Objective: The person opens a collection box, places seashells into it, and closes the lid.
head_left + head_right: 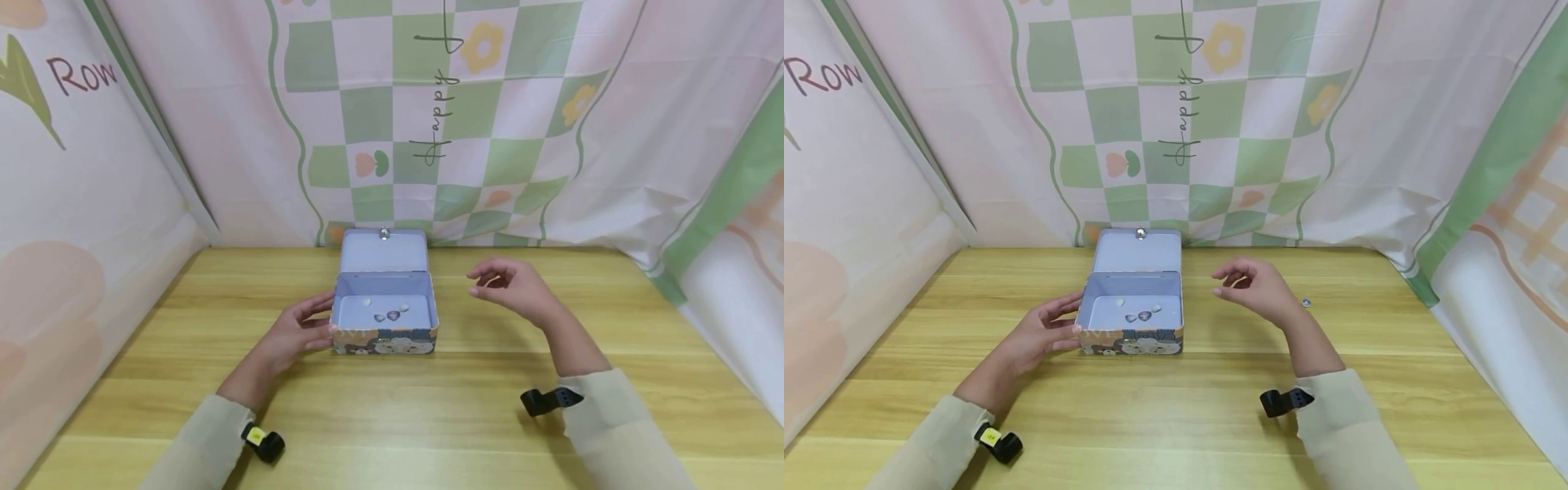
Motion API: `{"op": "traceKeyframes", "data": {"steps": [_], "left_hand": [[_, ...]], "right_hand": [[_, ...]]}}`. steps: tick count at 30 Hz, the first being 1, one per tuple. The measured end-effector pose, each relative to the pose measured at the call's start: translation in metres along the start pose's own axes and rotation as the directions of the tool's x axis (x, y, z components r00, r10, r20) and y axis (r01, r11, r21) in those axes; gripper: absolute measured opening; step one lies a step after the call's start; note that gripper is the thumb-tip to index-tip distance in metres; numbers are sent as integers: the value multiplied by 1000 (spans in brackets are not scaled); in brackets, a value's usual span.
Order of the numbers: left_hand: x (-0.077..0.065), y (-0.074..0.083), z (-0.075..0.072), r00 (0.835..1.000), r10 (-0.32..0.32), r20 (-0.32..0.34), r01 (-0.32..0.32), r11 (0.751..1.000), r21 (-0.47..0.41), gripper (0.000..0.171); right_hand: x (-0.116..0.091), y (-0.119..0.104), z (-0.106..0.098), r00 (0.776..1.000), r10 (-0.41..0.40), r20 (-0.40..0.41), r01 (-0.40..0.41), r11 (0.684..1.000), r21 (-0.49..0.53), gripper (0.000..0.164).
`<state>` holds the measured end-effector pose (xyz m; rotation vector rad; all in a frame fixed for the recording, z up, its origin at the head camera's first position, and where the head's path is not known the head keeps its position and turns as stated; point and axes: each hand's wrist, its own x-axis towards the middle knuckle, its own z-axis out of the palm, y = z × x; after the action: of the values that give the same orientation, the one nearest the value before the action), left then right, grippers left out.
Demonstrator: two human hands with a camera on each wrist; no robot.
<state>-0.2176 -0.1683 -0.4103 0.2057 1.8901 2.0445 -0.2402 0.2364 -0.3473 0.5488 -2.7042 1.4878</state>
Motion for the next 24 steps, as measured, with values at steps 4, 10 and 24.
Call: {"op": "traceKeyframes", "data": {"steps": [4, 10, 24], "left_hand": [[0, 0, 0, 1000, 1, 1, -1, 1000, 1, 75], [0, 1, 0, 1000, 1, 2, -1, 1000, -1, 75], [-1, 1, 1, 1000, 3, -1, -3, 1000, 1, 74]], "right_hand": [[-4, 10, -7, 999, -4, -48, 3, 1000, -20, 30], [-11, 21, -17, 995, 17, -94, -20, 999, -32, 33], [-27, 47, -40, 983, 83, -161, -95, 993, -70, 39]]}}
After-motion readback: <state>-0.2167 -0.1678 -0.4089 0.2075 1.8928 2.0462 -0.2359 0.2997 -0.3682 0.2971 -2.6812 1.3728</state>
